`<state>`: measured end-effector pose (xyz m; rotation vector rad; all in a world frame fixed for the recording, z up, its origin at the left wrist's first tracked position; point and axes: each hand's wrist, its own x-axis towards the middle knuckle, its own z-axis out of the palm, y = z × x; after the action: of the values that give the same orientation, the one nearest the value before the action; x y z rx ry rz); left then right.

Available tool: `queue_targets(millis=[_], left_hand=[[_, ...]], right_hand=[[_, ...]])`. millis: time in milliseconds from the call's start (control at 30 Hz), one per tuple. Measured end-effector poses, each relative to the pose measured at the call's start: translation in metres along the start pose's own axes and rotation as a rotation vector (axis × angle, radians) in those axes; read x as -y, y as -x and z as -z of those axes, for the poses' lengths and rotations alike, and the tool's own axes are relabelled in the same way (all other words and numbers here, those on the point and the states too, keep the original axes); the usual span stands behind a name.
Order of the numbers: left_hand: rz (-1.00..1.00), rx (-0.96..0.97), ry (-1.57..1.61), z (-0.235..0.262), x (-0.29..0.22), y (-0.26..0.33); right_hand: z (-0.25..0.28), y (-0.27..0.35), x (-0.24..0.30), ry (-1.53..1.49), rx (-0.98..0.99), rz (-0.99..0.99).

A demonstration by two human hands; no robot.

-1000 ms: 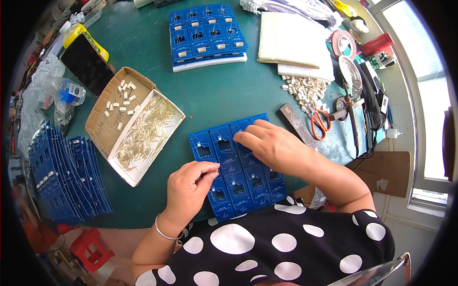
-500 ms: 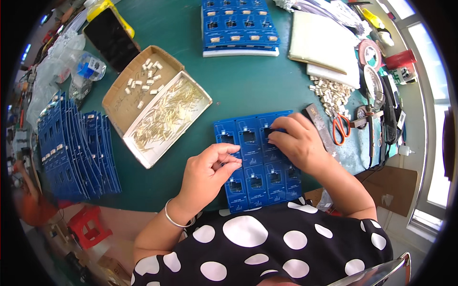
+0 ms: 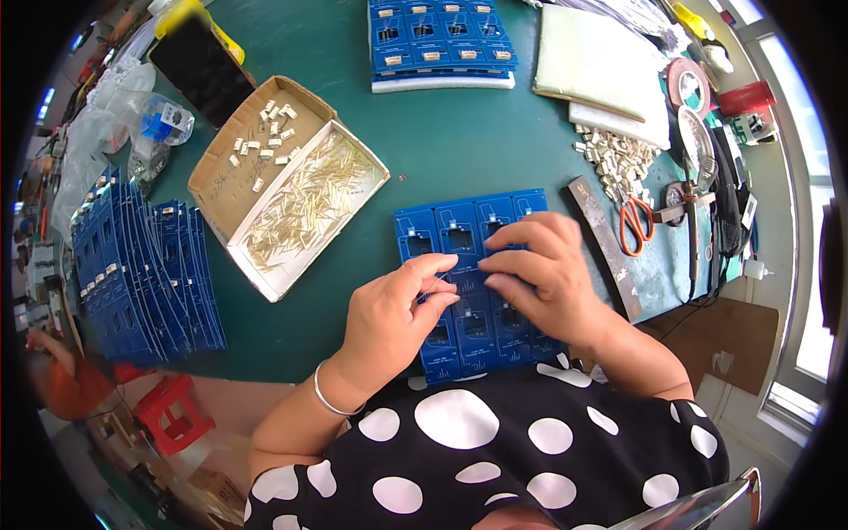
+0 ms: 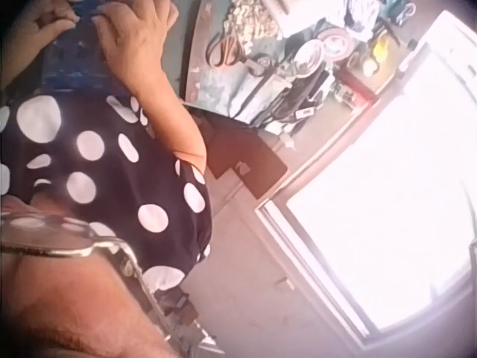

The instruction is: The person assembles electronic components onto blue circuit boards by hand, then solders them in place with a soldering iron and solder wire.

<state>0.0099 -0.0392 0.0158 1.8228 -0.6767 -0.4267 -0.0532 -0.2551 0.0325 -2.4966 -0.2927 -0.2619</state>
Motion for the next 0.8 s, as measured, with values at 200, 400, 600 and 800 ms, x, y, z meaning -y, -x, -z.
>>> queue_targets(millis=[200, 400, 600, 800], left_hand=[[-0.257, -0.019, -0.274, -0.005, -0.005, -0.003], [-0.15, -0.044, -0.104, -0.008, 0.0, -0.002], [0.165, 0.042, 0.178, 0.003, 0.002, -0.002], [0.192, -0.05, 0.401, 0.004, 0.005, -0.003]], right_hand=[[-0.029, 0.003, 0.011, -0.298, -0.044, -0.063], [-0.024, 0.007, 0.001, -0.386, -0.198, -0.213], [-0.007, 0.003, -0.033, -0.112, -0.118, -0.253], [-0.009, 0.002, -0.036, -0.062, -0.117, -0.188]])
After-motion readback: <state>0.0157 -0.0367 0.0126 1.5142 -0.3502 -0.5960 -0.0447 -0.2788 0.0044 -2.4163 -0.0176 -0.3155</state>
